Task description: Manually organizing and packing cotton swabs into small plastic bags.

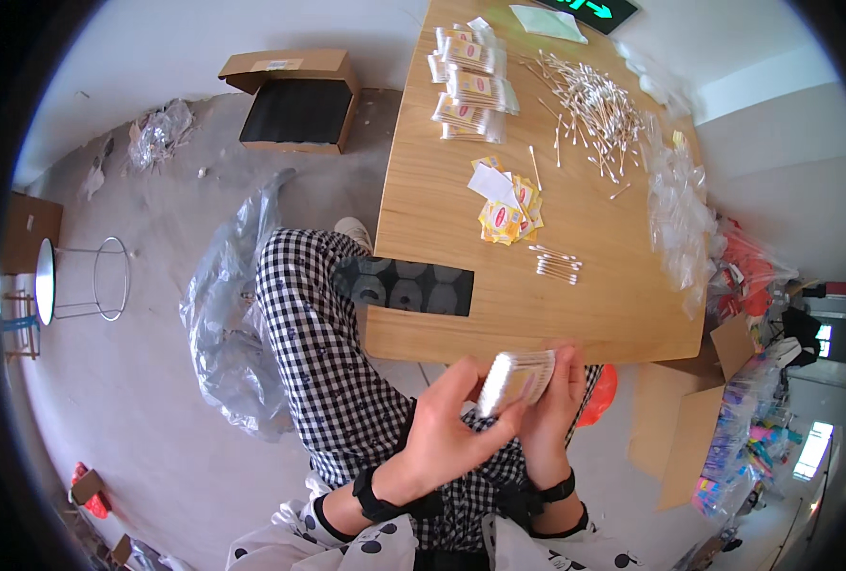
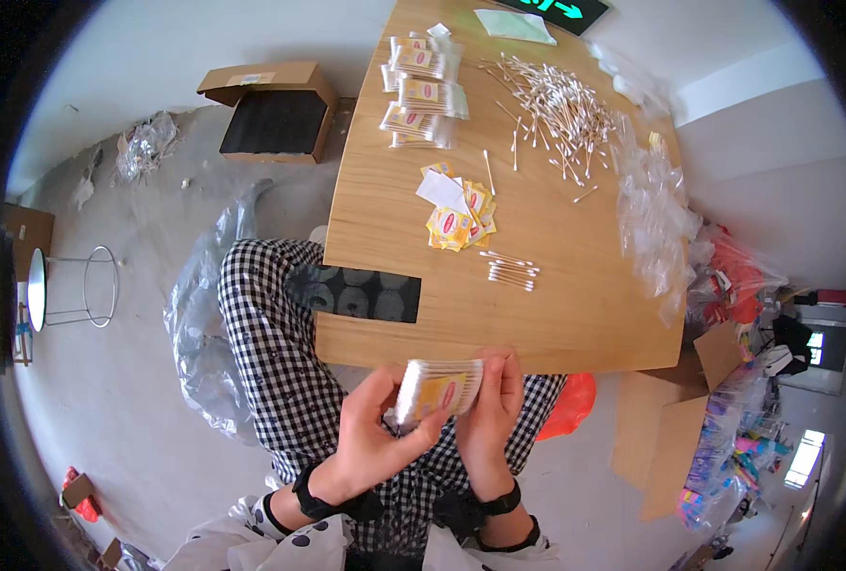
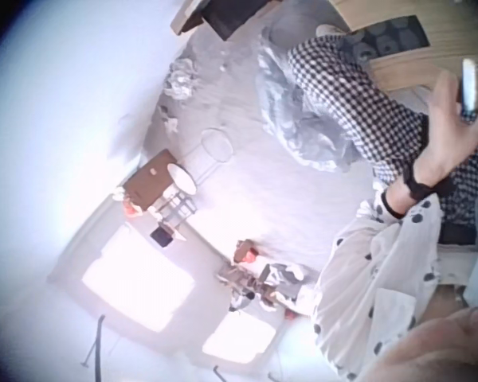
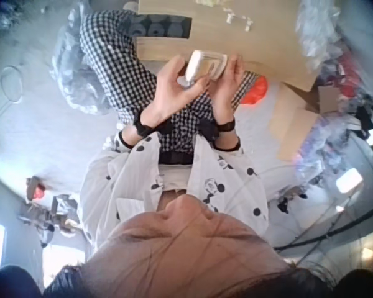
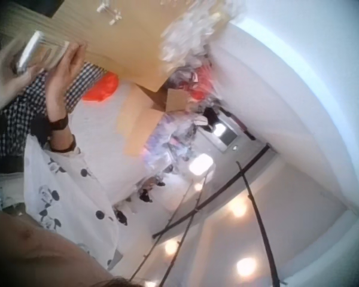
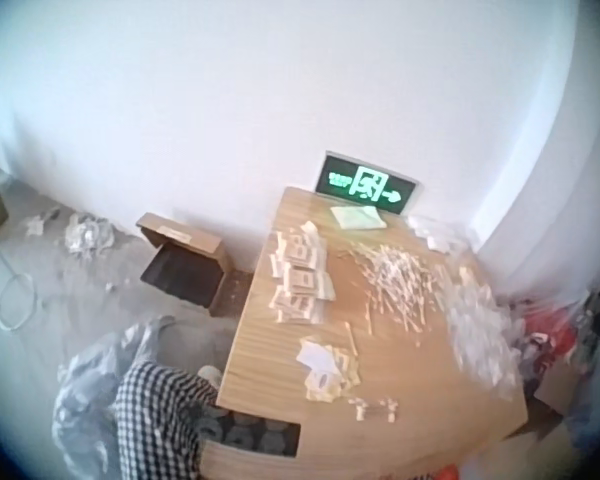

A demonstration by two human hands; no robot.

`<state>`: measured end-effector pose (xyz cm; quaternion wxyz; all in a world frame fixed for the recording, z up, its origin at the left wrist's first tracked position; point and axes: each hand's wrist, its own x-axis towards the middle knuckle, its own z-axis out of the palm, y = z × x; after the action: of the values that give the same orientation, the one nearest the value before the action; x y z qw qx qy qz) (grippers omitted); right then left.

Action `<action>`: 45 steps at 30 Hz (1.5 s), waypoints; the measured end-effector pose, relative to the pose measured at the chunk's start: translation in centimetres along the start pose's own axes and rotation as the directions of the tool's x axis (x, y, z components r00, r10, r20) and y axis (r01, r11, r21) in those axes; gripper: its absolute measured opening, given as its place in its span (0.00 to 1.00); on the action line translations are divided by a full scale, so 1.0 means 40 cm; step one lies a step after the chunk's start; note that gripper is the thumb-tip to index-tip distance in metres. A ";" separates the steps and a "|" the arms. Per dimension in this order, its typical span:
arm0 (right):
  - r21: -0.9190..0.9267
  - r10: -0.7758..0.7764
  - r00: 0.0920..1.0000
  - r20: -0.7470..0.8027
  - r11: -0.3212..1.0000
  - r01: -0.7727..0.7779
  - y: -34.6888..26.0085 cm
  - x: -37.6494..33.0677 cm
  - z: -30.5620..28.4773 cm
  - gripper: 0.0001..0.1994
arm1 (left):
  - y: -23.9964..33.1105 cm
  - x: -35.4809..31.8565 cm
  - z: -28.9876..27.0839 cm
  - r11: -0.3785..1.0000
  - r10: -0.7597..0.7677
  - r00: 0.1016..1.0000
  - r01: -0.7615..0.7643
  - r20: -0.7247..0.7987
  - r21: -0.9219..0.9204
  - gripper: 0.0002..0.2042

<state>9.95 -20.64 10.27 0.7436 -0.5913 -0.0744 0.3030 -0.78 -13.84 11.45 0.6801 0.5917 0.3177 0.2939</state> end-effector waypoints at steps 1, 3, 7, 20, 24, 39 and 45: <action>0.045 0.049 0.994 -0.099 0.998 -0.045 0.005 -0.006 0.010 0.10 | 0.022 -0.003 -0.003 0.999 0.008 1.000 -0.009 0.028 0.032 0.21; 0.088 0.168 0.980 -0.106 0.983 -0.159 0.031 -0.012 -0.009 0.10 | 0.035 -0.009 0.002 0.995 0.066 0.996 -0.071 0.062 0.067 0.27; 0.161 0.334 0.932 -0.141 0.937 -0.311 0.035 -0.032 0.013 0.10 | 0.017 -0.018 -0.001 0.978 0.177 0.980 -0.185 0.088 0.098 0.34; -0.043 0.031 0.980 -0.195 0.998 -0.040 0.010 -0.039 0.034 0.12 | 0.007 -0.014 0.003 0.987 0.155 0.987 -0.157 0.047 0.033 0.33; -0.082 0.007 0.943 -0.333 0.996 -0.036 -0.029 -0.032 0.066 0.13 | 0.002 -0.007 -0.003 0.994 0.089 0.994 -0.084 0.064 -0.073 0.32; 0.001 0.047 0.959 -0.280 0.999 -0.049 -0.037 -0.039 0.051 0.12 | -0.007 -0.006 0.000 0.983 0.061 0.996 -0.049 0.061 -0.176 0.32; 0.149 0.363 0.926 -0.108 0.926 -0.346 -0.007 -0.050 0.034 0.13 | -0.018 -0.004 -0.009 0.984 0.179 0.982 -0.179 0.054 -0.004 0.33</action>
<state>7.78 -20.62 11.44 0.7160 -0.5654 0.1033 0.3962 -1.15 -13.85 10.72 0.6590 0.6259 0.2446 0.3378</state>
